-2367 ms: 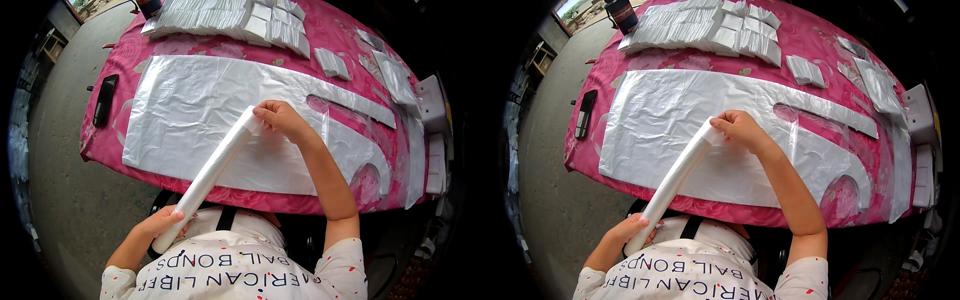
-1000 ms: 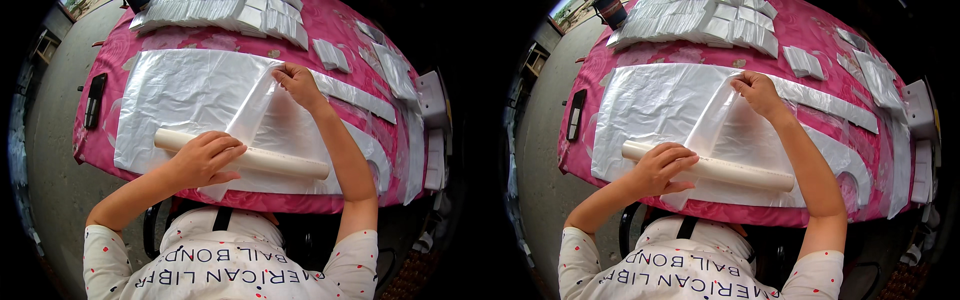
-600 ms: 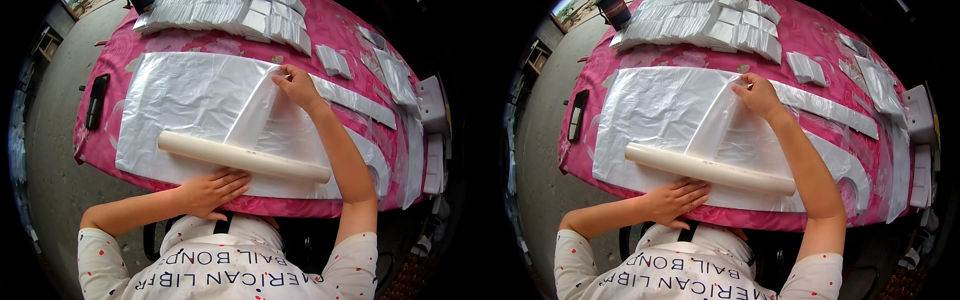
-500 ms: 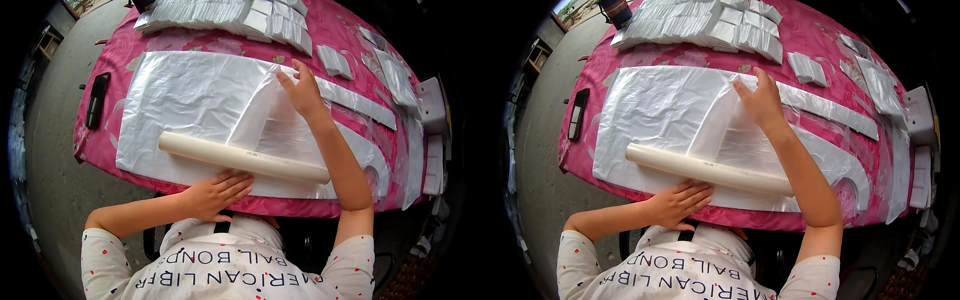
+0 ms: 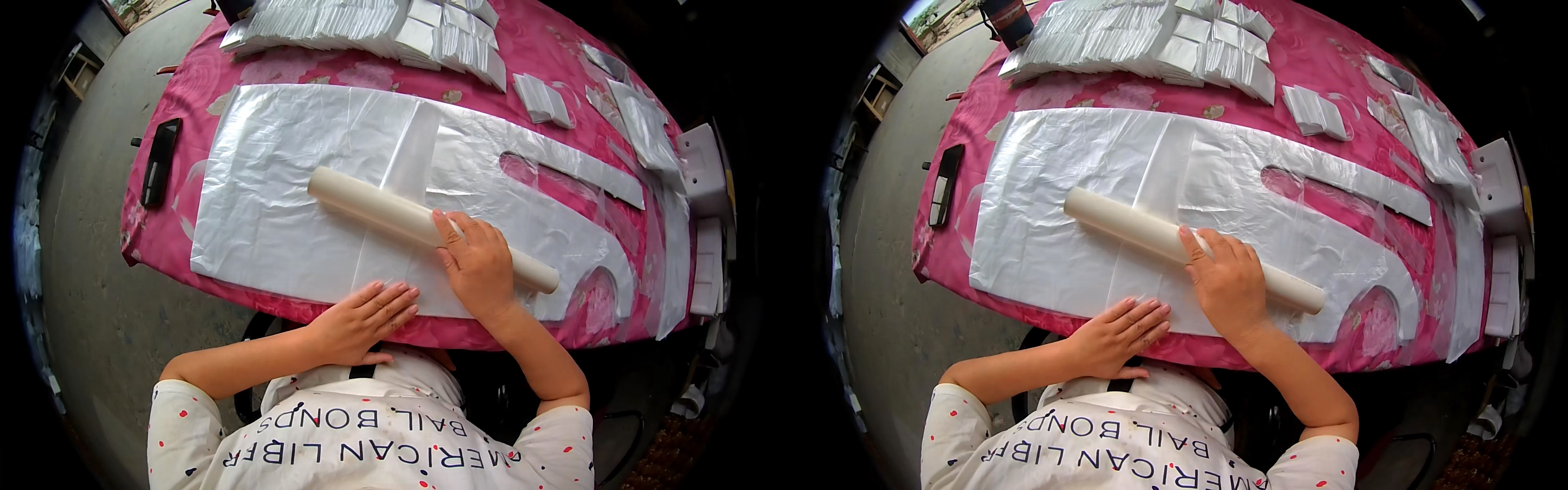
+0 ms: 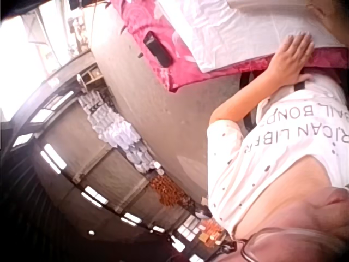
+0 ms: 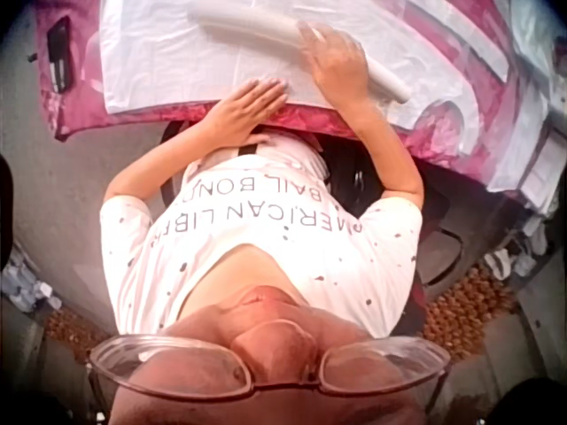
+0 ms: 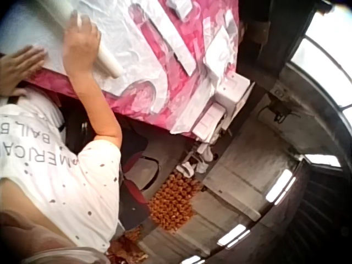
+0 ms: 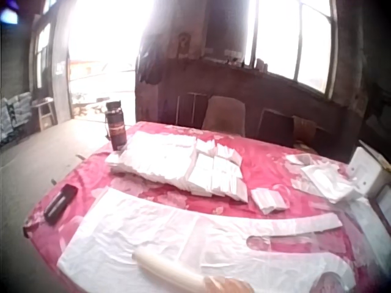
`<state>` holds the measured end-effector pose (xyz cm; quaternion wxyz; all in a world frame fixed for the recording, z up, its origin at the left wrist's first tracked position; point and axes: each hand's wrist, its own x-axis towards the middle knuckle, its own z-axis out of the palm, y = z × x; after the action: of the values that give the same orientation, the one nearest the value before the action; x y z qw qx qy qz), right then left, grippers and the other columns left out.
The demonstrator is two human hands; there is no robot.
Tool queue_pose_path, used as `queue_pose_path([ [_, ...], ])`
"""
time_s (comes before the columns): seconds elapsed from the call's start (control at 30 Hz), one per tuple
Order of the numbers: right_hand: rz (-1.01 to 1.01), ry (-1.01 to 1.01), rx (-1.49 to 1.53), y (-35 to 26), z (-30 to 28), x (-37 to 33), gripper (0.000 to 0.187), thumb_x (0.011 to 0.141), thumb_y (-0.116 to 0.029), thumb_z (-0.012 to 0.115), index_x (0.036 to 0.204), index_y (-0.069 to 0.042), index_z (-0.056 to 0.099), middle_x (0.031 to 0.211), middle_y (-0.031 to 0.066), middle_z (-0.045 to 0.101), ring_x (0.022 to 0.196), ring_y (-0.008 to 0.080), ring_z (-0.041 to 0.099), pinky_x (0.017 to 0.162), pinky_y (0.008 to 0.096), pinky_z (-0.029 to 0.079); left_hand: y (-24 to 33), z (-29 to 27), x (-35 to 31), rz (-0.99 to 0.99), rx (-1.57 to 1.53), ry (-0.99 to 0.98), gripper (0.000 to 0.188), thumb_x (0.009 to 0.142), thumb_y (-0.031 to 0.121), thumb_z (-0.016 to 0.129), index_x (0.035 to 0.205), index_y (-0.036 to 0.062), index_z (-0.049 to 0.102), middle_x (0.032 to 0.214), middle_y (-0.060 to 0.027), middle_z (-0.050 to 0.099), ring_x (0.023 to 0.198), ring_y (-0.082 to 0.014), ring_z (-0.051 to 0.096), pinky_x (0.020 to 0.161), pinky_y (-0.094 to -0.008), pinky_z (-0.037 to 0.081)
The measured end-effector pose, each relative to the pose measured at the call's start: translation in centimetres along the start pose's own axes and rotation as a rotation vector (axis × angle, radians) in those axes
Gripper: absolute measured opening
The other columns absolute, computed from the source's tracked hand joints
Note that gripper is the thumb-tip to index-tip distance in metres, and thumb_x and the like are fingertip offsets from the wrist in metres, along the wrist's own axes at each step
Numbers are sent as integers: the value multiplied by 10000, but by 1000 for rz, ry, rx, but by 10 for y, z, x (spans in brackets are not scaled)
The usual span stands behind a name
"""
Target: The person wraps white rectangular items in clear plastic film on a pink-covered table. They unroll the film, place items inside, fold and seal the edges, and stack the wrapped units. The person also handles pre-cut plastic pieces and smooths them onto the table.
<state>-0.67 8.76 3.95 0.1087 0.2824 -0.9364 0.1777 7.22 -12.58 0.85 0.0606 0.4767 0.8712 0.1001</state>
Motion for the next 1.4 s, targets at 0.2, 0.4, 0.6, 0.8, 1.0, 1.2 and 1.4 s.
queue_pose_path([
  [0.2,453,121,-151,115,-36,-15,483,816,-108,597,1285,-93,482,1112,131,572,995,311,544,849,387,437,-5,-6,-2,44,-221,71,796,826,533,463,1396,12,268,1485,-142,182,1380,-258,165,1113,-396,145],
  [0.4,376,147,134,74,-58,-14,513,790,-55,621,1284,-82,485,1137,135,568,1020,313,539,876,369,428,-33,-17,1,25,-165,11,793,783,498,554,1363,6,328,1461,-136,254,1362,-274,218,1106,-413,168],
  [0.6,-179,-101,203,-14,-22,-7,469,691,-37,642,1153,-103,594,1112,100,582,994,273,548,865,398,416,-6,-3,-1,-8,-41,22,669,781,353,551,1370,106,351,1445,-88,297,1347,-262,245,1107,-434,150],
  [0.8,-222,-44,210,-3,5,31,473,692,-20,639,1153,-118,591,1106,73,590,987,261,548,858,383,413,3,5,0,-1,226,51,553,855,238,417,1390,136,323,1447,-84,303,1331,-243,290,1083,-403,222],
  [1.0,-220,61,187,38,29,102,452,725,-31,639,1161,-144,596,1109,41,600,972,250,553,876,372,403,3,10,-1,1,297,45,568,862,254,405,1408,144,289,1475,-76,250,1355,-225,248,1090,-386,205],
  [1.2,-175,148,124,50,35,123,437,741,0,611,1157,-135,599,1172,72,572,1129,267,487,982,382,362,-5,6,-7,165,222,119,526,857,224,431,1366,117,359,1440,-74,318,1321,-204,316,1088,-367,231],
  [1.4,-268,-241,441,9,12,49,575,615,122,506,1158,-58,566,1247,104,515,1197,300,437,963,384,407,-9,6,-19,173,-1,211,440,822,145,502,1250,45,484,1355,-95,428,1237,-215,432,1029,-362,363],
])
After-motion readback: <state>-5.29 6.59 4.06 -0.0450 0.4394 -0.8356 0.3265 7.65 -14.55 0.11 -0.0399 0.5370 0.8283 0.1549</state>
